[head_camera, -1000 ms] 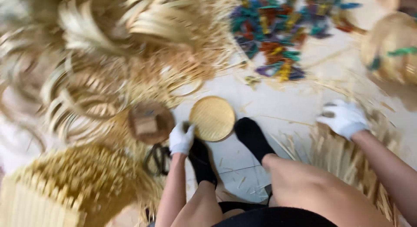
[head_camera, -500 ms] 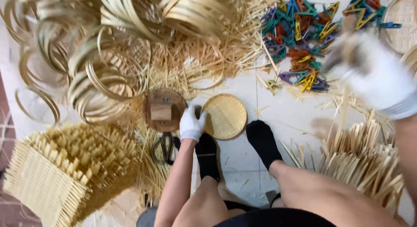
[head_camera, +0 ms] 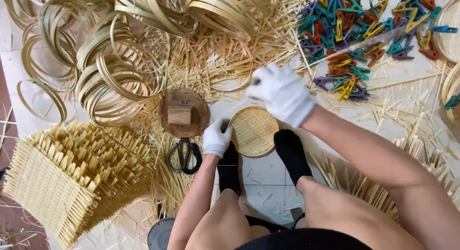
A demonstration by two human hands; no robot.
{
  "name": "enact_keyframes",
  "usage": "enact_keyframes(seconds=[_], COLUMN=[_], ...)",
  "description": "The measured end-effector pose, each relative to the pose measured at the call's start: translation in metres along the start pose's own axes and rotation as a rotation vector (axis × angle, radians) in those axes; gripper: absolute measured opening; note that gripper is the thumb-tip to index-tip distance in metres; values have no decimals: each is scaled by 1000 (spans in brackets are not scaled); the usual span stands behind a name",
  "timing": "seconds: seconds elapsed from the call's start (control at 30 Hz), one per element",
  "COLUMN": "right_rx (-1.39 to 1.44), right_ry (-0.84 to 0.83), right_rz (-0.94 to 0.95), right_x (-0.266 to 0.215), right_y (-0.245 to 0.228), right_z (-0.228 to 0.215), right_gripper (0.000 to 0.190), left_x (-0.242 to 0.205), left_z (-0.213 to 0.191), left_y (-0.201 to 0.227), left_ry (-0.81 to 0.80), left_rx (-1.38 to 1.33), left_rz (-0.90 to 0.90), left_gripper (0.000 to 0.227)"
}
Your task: The person is weaving and assembling bamboo strips to create small baskets.
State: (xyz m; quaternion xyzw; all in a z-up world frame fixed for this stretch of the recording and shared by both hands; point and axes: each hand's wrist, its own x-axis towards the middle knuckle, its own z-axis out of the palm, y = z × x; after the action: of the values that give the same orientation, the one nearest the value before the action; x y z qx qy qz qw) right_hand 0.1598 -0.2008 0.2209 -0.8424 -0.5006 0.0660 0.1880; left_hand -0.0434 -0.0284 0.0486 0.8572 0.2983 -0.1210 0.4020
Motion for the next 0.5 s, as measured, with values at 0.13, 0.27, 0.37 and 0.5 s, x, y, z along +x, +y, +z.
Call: enact_keyframes(seconds=[0.13,0.27,0.37,0.5], right_rx=[32,59,87,170], right_ry=[-8,-32,-35,-15], right_rz=[-10,39,32,28], right_x=[-46,-58,-53,-50], right_y=[50,61,64,61], right_z=[140,177,169,161], right_gripper=[7,16,14,19], left_x=[-5,-3,-2,-5], left_z=[0,3,6,5], left_y=[-7,-16,-16,-14], left_ry=[-42,-56,-81,-50], left_rx=[-63,-257,-271,-239], left_rz=[-54,38,1,17], left_gripper=[30,38,38,36])
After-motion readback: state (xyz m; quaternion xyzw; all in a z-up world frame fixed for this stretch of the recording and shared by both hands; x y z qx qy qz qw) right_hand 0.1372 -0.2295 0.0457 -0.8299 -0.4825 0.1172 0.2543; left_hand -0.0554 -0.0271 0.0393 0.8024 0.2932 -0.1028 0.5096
